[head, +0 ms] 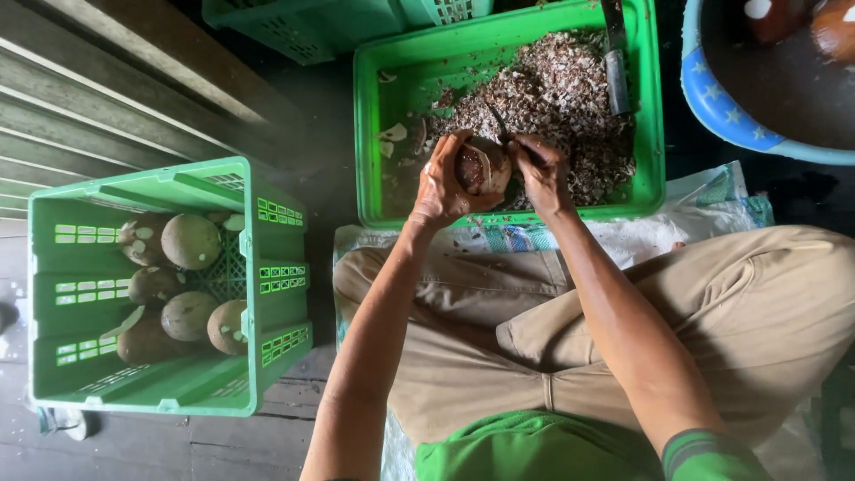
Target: The person sits cross-legged and uses a knife to peel the husk off a coconut, rotating it to remove the outer layer. The removed husk falls into a green crate below.
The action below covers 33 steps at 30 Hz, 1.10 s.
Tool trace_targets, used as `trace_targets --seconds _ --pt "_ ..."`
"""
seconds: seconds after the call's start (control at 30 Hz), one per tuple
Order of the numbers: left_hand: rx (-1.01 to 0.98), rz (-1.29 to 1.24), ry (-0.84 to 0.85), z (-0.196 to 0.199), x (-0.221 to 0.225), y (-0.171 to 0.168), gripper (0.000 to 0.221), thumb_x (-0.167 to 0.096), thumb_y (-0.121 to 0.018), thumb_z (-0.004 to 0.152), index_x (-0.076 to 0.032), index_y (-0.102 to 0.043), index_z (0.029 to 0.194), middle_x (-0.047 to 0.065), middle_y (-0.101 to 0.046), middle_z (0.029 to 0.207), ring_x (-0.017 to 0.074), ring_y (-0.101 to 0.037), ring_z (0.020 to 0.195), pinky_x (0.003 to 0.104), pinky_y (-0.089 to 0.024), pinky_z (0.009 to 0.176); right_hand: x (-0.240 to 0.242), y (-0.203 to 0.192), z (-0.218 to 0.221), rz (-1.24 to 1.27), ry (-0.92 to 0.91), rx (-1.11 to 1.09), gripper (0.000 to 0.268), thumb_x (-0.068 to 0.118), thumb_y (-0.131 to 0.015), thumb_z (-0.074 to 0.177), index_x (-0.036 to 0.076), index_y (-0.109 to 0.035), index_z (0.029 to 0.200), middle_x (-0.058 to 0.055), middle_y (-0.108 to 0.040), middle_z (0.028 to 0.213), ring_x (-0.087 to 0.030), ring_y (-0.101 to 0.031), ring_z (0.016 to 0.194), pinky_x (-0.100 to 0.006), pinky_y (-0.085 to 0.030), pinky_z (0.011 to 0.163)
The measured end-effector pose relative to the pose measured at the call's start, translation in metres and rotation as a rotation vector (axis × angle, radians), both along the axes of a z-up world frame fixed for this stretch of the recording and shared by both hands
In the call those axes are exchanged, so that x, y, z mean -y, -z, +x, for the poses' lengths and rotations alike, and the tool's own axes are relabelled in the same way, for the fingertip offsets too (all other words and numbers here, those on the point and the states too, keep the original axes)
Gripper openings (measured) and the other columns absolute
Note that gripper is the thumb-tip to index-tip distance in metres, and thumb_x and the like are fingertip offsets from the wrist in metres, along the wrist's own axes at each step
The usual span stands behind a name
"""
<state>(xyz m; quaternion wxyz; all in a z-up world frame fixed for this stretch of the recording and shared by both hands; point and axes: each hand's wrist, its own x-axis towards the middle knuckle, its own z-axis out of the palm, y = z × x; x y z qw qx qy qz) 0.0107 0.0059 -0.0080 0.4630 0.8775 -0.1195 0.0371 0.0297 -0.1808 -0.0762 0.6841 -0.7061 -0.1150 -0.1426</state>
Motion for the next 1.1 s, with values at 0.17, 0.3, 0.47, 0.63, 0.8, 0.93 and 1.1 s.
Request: trace_targets --seconds 0.17,0.3,0.47,0.63,0.8,0.93,1.1 --pt "0.046 -0.034 -0.017 0.004 0.002 0.007 0.104 -0.047 -0.101 0.04 -0.021 -0.055 0.13 0.005 -0.061 0.114 0.0311 -0.068 0.11 0.045 -0.053 0.101 0.015 -0.006 0.0 -0.206 0.022 0.182 0.01 0.006 -0.07 0.1 0.0 -0.074 0.107 -0.019 -0.07 0.103 -0.033 -0.068 0.101 -0.045 -0.051 0.089" --pt "0.115 -0.35 0.06 -0.004 0.006 0.009 0.082 -0.04 -0.103 0.048 -0.02 -0.066 0.118 0.009 -0.067 0.102 0.0338 -0.069 0.104 0.044 -0.053 0.092 0.003 -0.08 -0.026 -0.419 -0.059 0.424 0.014 0.019 -0.075 0.098 0.006 -0.077 0.104 -0.01 -0.069 0.109 -0.027 -0.066 0.103 -0.04 -0.047 0.095" --pt "0.033 -0.031 -0.09 0.007 0.011 0.031 0.105 -0.05 -0.1 0.042 -0.017 -0.057 0.133 0.009 -0.065 0.12 0.0362 -0.065 0.117 0.048 -0.054 0.105 0.017 -0.061 0.01 -0.457 -0.199 0.369 0.012 0.012 -0.072 0.106 0.0 -0.074 0.107 -0.018 -0.066 0.11 -0.036 -0.063 0.104 -0.047 -0.047 0.099" --pt "-0.015 -0.061 -0.064 0.005 0.042 0.001 0.091 -0.053 -0.094 0.046 -0.021 -0.057 0.123 0.004 -0.064 0.113 0.0309 -0.066 0.107 0.045 -0.054 0.094 0.006 -0.102 -0.004 -0.642 -0.233 0.417 0.007 0.014 -0.077 0.099 0.009 -0.078 0.103 -0.008 -0.069 0.107 -0.027 -0.067 0.102 -0.038 -0.049 0.097" --pt "0.235 -0.056 -0.041 -0.005 0.018 -0.001 0.069 -0.04 -0.081 0.067 -0.006 -0.057 0.122 0.011 -0.065 0.113 0.0334 -0.067 0.103 0.046 -0.057 0.084 0.0 -0.11 0.003 -0.562 -0.309 0.419 0.019 0.013 -0.067 0.101 -0.006 -0.072 0.1 -0.019 -0.064 0.1 -0.03 -0.06 0.092 -0.041 -0.051 0.083" --pt "0.288 -0.056 -0.152 -0.006 0.026 0.023 0.066 -0.044 -0.089 0.059 -0.01 -0.047 0.096 0.006 -0.054 0.087 0.0307 -0.057 0.076 0.047 -0.048 0.065 0.01 -0.082 0.011 -0.583 -0.224 0.433 0.02 0.01 -0.064 0.105 -0.003 -0.066 0.09 -0.02 -0.062 0.097 -0.03 -0.057 0.092 -0.042 -0.047 0.084" --pt "0.321 -0.06 -0.084 0.006 0.019 0.036 0.079 -0.047 -0.092 0.055 -0.013 -0.06 0.119 0.004 -0.066 0.101 0.0302 -0.068 0.103 0.044 -0.057 0.087 0.005 -0.101 -0.005 -0.691 -0.24 0.446 0.01 0.02 -0.074 0.099 0.011 -0.078 0.101 -0.009 -0.068 0.107 -0.029 -0.066 0.102 -0.04 -0.054 0.087"
